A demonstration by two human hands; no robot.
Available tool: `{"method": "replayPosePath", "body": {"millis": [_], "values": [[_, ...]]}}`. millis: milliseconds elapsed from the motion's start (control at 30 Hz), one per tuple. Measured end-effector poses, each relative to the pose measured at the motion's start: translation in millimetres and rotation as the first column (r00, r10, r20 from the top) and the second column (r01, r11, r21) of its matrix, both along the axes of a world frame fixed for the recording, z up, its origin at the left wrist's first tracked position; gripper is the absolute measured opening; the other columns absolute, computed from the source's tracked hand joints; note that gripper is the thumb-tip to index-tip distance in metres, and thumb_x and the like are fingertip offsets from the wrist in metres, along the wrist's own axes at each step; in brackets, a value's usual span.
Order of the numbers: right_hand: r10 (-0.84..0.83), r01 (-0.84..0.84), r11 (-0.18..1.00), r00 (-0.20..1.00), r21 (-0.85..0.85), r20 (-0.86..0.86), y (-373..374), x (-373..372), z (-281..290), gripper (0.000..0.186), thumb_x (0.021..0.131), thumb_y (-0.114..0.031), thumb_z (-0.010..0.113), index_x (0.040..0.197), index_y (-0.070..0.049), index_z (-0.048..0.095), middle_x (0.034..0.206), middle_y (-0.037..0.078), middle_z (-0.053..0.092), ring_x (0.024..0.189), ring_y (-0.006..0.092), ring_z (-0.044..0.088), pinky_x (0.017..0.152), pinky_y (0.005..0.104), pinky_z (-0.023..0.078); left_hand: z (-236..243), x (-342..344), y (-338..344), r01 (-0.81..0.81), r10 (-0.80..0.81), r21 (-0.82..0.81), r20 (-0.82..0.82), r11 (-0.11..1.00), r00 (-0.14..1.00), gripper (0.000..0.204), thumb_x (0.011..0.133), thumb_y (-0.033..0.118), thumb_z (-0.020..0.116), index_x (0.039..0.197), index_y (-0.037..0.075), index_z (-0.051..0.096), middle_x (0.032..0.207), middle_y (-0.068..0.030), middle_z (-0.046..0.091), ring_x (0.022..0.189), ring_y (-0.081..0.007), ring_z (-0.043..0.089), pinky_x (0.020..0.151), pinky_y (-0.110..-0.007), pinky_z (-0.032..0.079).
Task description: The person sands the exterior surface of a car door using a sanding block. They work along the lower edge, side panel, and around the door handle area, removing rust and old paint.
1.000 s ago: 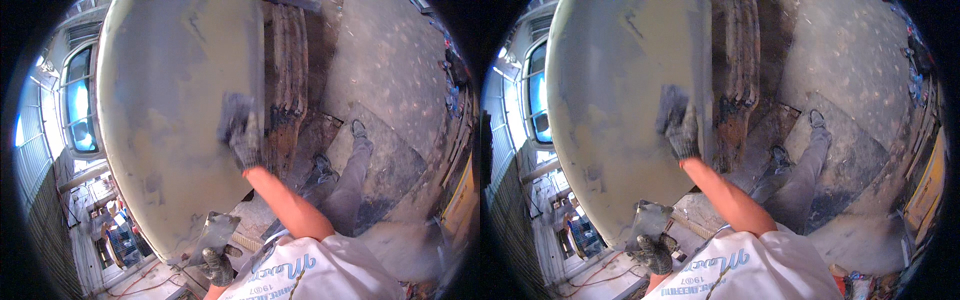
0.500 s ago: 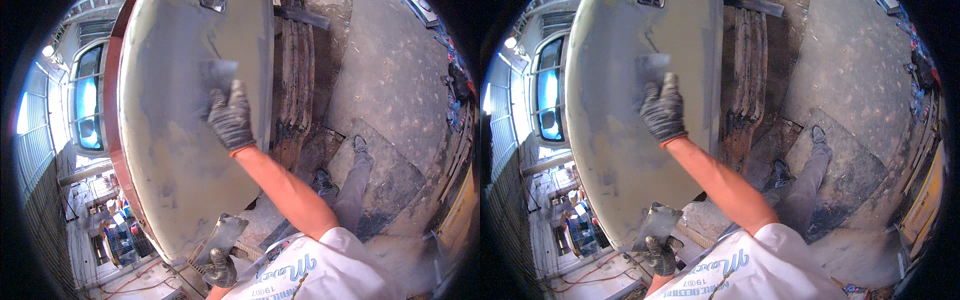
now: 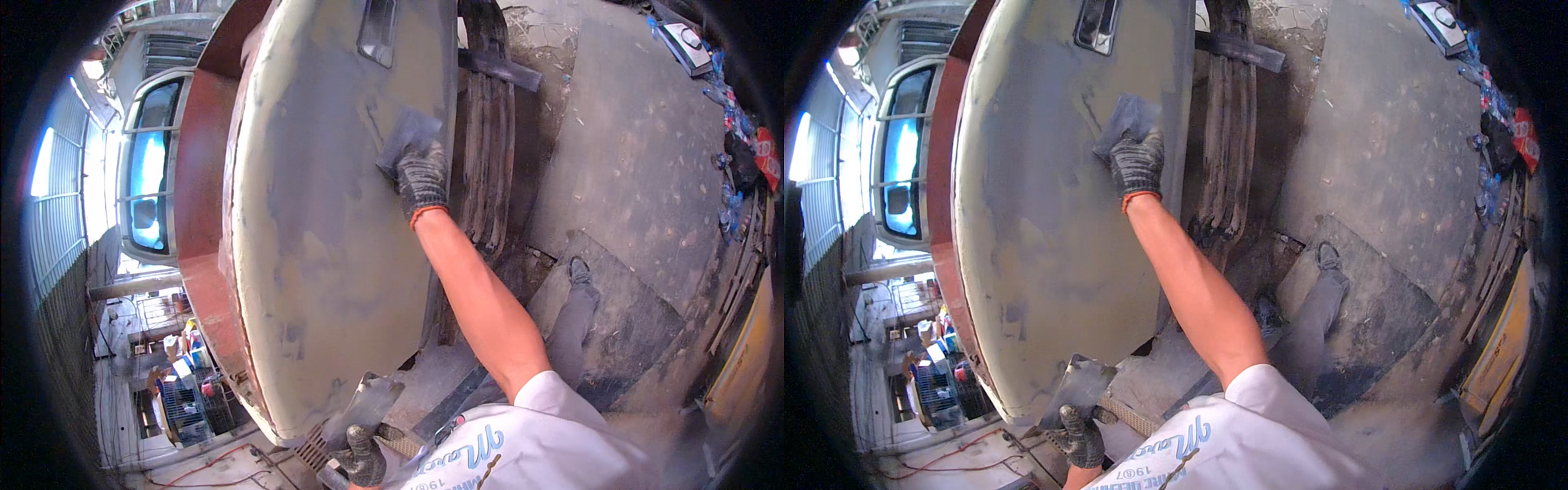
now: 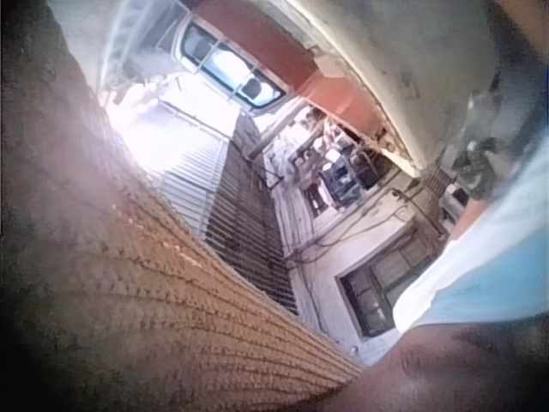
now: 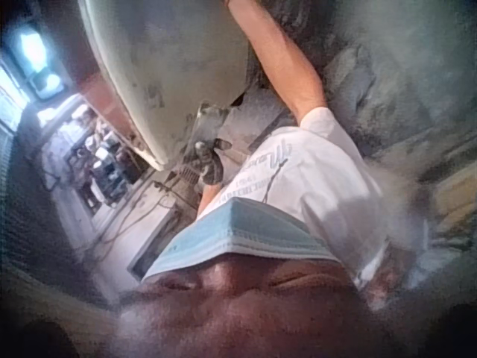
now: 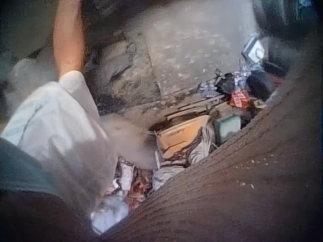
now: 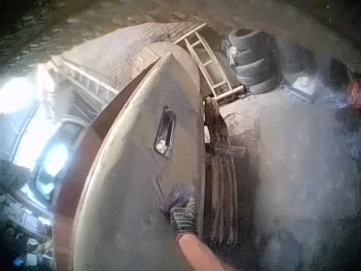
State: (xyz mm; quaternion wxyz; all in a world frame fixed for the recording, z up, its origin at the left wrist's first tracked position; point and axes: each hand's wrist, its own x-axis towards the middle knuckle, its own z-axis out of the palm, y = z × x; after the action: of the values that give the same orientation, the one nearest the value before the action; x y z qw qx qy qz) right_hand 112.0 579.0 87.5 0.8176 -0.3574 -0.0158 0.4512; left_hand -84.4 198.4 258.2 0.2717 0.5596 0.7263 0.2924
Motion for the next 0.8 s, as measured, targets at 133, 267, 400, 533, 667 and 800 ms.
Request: {"method": "replayPosePath", "body": {"millis": [133, 267, 400, 533, 667, 800], "values": [[0.079, -0.04, 0.983, 0.974, -0.181, 0.212, 20, 6, 0, 0.034, 0.096, -0.02, 0.047, 0.121, 0.003, 0.054, 0.114, 0.022, 0.062, 0.104, 0.0311, 0.061, 0.09, 0.04, 0.047, -11, -9, 4, -0.133, 0.131, 0.019, 0.077, 0.991, 0.988, 0.043, 0.098, 0.042, 0.056, 0.111, 0.001, 0.055, 0.108, -0.0066, 0.06, 0.097, -0.0185, 0.054, 0.086, -0.036, 0.046], [0.095, -0.094, 0.996, 0.991, 0.008, -0.094, 23, 37, -9, 0.031, 0.101, -0.013, 0.04, 0.117, 0.003, 0.06, 0.115, 0.012, 0.064, 0.102, 0.0201, 0.059, 0.093, 0.0316, 0.045, -24, -10, -5, -0.138, 0.144, 0.191, -0.015, 0.972, 0.99, 0.042, 0.099, 0.042, 0.056, 0.105, 0.001, 0.057, 0.102, -0.0062, 0.06, 0.092, -0.0177, 0.053, 0.081, -0.035, 0.046], [0.1, -0.115, 0.986, 0.988, -0.124, -0.122, 24, 59, -6, 0.03, 0.099, -0.01, 0.038, 0.116, 0.002, 0.06, 0.111, 0.012, 0.065, 0.1, 0.0219, 0.061, 0.093, 0.0324, 0.045, -32, -5, -6, -0.136, 0.158, 0.222, -0.083, 0.965, 0.984, 0.043, 0.099, 0.044, 0.055, 0.102, 0.0, 0.058, 0.096, -0.0065, 0.06, 0.087, -0.0181, 0.053, 0.079, -0.035, 0.046], [0.15, -0.15, 0.989, 0.984, 0.015, -0.092, 36, 54, 0, 0.027, 0.097, -0.012, 0.043, 0.116, 0.0, 0.058, 0.112, 0.013, 0.064, 0.1, 0.0223, 0.061, 0.092, 0.0327, 0.046, -21, 4, -3, -0.088, 0.102, 0.11, -0.125, 0.99, 0.987, 0.043, 0.099, 0.044, 0.055, 0.101, 0.0, 0.058, 0.093, -0.0064, 0.061, 0.084, -0.0182, 0.054, 0.077, -0.036, 0.045], [-0.112, 0.147, 0.988, 0.901, -0.051, 0.42, 40, 44, -15, 0.025, 0.096, -0.015, 0.049, 0.115, -0.002, 0.057, 0.112, 0.014, 0.064, 0.101, 0.0227, 0.062, 0.09, 0.033, 0.047, -10, 21, 10, -0.025, 0.014, -0.025, -0.349, 0.999, 0.937, 0.047, 0.098, 0.046, 0.054, 0.1, 0.0, 0.059, 0.095, -0.0069, 0.062, 0.085, -0.0181, 0.054, 0.076, -0.036, 0.046], [0.248, -0.208, 0.94, 0.961, -0.27, 0.125, 50, 67, -29, 0.036, 0.102, -0.021, 0.045, 0.131, -0.001, 0.051, 0.114, 0.01, 0.063, 0.097, 0.0188, 0.061, 0.089, 0.0287, 0.049, -7, 49, 22, -0.007, 0.019, 0.059, -0.213, 0.998, 0.977, 0.056, 0.098, 0.053, 0.049, 0.096, -0.002, 0.06, 0.089, -0.008, 0.063, 0.08, -0.0187, 0.057, 0.07, -0.036, 0.046]]}}
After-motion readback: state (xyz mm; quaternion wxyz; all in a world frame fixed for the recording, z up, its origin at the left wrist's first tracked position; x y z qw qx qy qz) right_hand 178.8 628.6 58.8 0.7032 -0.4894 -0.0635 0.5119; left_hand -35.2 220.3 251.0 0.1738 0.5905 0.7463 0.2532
